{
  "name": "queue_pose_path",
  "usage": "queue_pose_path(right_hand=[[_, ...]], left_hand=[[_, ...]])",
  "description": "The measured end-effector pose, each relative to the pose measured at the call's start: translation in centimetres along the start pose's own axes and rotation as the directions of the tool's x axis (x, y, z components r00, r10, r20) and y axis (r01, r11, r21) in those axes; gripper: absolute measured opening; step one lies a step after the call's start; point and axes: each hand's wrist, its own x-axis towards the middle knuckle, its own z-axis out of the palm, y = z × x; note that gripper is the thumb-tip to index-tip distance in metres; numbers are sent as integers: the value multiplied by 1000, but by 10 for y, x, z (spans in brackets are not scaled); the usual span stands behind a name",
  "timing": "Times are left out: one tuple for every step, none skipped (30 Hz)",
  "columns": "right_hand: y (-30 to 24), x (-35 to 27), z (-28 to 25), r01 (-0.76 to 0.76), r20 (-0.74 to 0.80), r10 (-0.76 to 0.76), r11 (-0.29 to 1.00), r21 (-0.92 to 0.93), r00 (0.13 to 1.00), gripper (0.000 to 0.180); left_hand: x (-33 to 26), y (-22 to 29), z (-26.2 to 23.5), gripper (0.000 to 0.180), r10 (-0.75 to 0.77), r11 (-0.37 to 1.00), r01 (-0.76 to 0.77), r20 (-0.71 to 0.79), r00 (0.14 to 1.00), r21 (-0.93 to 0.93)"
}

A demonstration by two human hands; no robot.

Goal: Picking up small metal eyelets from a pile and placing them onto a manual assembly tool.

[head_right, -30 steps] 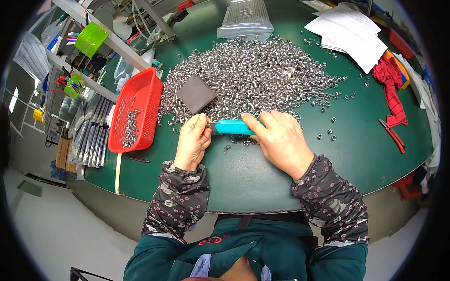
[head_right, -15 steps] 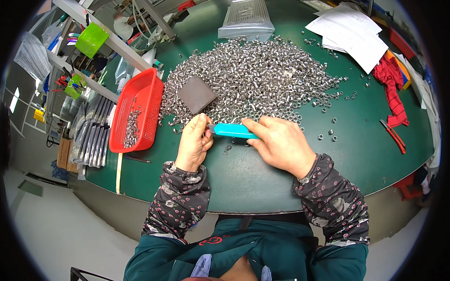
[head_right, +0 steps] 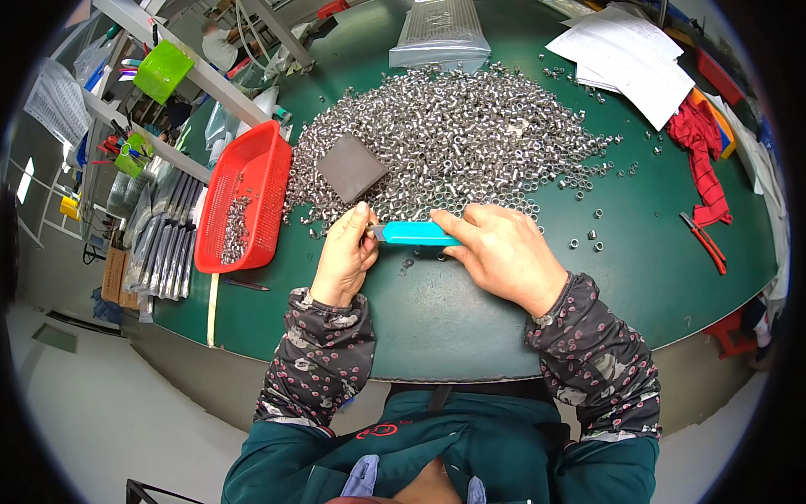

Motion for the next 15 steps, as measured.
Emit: queue_pose_path(right_hand=[[1, 0, 0, 19, -1, -19, 1000, -16, 1000, 38], [1, 0, 0, 37, -2, -37, 999, -31, 999, 39], [1, 0, 0, 37, -2, -37, 999, -32, 999, 39], [2, 0, -1, 54, -19, -55, 998, -41, 998, 40], [2, 0, -1, 72, -36, -74, 996, -51, 997, 41], [2, 0, -1, 71, -35, -73, 996, -49, 997, 41], [1, 0, -1, 79, -41, -82, 995, -63, 996, 42], [1, 0, -2, 87, -46, -91, 993, -77, 995, 43], [1, 1, -2, 87, -45, -90, 993, -75, 995, 43], [2, 1, -3, 93, -34, -96, 991, -93, 995, 42], [2, 1, -3, 99, -24, -102, 989, -111, 995, 41], [2, 1, -4, 97, -22, -100, 989, -109, 995, 41], [3, 2, -5, 116, -27, -121, 985, -124, 992, 41], [3, 2, -6, 136, -31, -141, 981, -140, 990, 41], [2, 3, -7, 142, -31, -148, 978, -151, 988, 41]], left_hand=[[0, 1, -1, 27, -10, 1000, 10, 21, 1000, 15], [0, 2, -2, 27, -21, 999, 20, 41, 999, 29], [0, 2, -3, 27, -21, 999, 20, 42, 999, 29], [0, 1, -4, 26, -39, 999, 37, 67, 997, 23], [1, 1, -6, 26, -56, 998, 54, 92, 994, 18], [0, 3, -6, 26, -57, 998, 56, 91, 994, 18], [0, 4, -6, 26, -75, 997, 73, 97, 992, 21], [0, 6, -6, 25, -92, 996, 90, 102, 990, 24], [0, 6, -7, 25, -94, 995, 92, 101, 990, 24], [0, 7, -8, 25, -119, 993, 116, 108, 987, 32], [0, 8, -8, 25, -143, 989, 140, 116, 983, 40], [0, 9, -8, 25, -146, 989, 142, 115, 982, 40], [0, 10, -7, 24, -160, 987, 155, 117, 980, 48], [-1, 11, -7, 23, -174, 984, 168, 119, 978, 57], [-1, 12, -7, 23, -183, 982, 177, 119, 976, 61]])
